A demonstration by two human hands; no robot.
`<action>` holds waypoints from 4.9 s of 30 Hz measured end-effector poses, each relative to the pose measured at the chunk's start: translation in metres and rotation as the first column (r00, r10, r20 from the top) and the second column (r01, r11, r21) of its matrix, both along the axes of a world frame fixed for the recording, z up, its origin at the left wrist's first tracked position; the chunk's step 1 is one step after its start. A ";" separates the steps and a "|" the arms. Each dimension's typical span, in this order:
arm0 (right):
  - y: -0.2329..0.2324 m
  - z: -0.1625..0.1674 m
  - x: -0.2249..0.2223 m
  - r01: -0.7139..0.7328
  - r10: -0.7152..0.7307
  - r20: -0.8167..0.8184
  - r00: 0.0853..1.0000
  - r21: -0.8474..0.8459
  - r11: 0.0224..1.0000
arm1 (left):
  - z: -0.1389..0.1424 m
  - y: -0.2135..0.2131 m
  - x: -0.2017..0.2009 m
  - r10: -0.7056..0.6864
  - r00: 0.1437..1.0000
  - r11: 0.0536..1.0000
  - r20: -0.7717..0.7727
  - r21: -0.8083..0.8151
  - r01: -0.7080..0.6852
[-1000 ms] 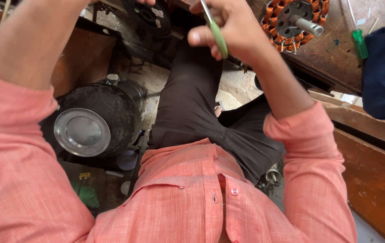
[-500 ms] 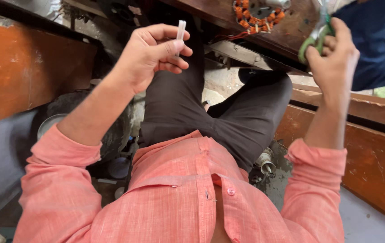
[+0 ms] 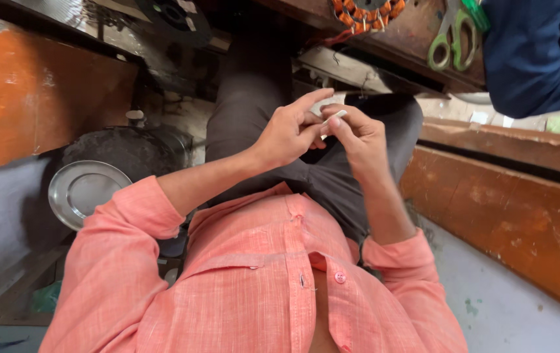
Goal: The person sits on the floor and works on a motor stator, stripping red wires and inserting white plastic tubes over them. They use scissors to cut the tubes and continue preparing the wires for connection.
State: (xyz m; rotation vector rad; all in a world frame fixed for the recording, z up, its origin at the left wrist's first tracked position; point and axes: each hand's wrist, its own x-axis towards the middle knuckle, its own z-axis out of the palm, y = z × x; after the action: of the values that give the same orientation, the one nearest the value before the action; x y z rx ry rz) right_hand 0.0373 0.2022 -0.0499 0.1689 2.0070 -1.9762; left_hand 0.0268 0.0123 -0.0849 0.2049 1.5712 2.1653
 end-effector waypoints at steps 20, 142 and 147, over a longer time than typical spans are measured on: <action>-0.010 -0.046 -0.068 0.161 -0.109 -0.407 0.907 0.095 0.982 | -0.043 0.011 -0.080 0.036 0.991 0.988 -0.131 0.156 -0.015; 0.012 0.037 0.020 0.520 -0.627 -0.410 0.663 -0.350 0.779 | 0.041 0.039 -0.035 -0.067 0.984 0.946 -0.168 0.303 0.116; 0.011 0.040 0.017 0.510 -0.602 -0.434 0.670 -0.320 0.798 | 0.041 0.040 -0.035 -0.069 0.984 0.949 -0.164 0.293 0.115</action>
State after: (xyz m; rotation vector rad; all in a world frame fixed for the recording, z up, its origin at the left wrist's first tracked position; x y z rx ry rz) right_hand 0.0547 0.2127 -0.0099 0.2624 2.2738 -2.8376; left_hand -0.0080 0.0518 -0.0440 0.5416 1.2696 2.3525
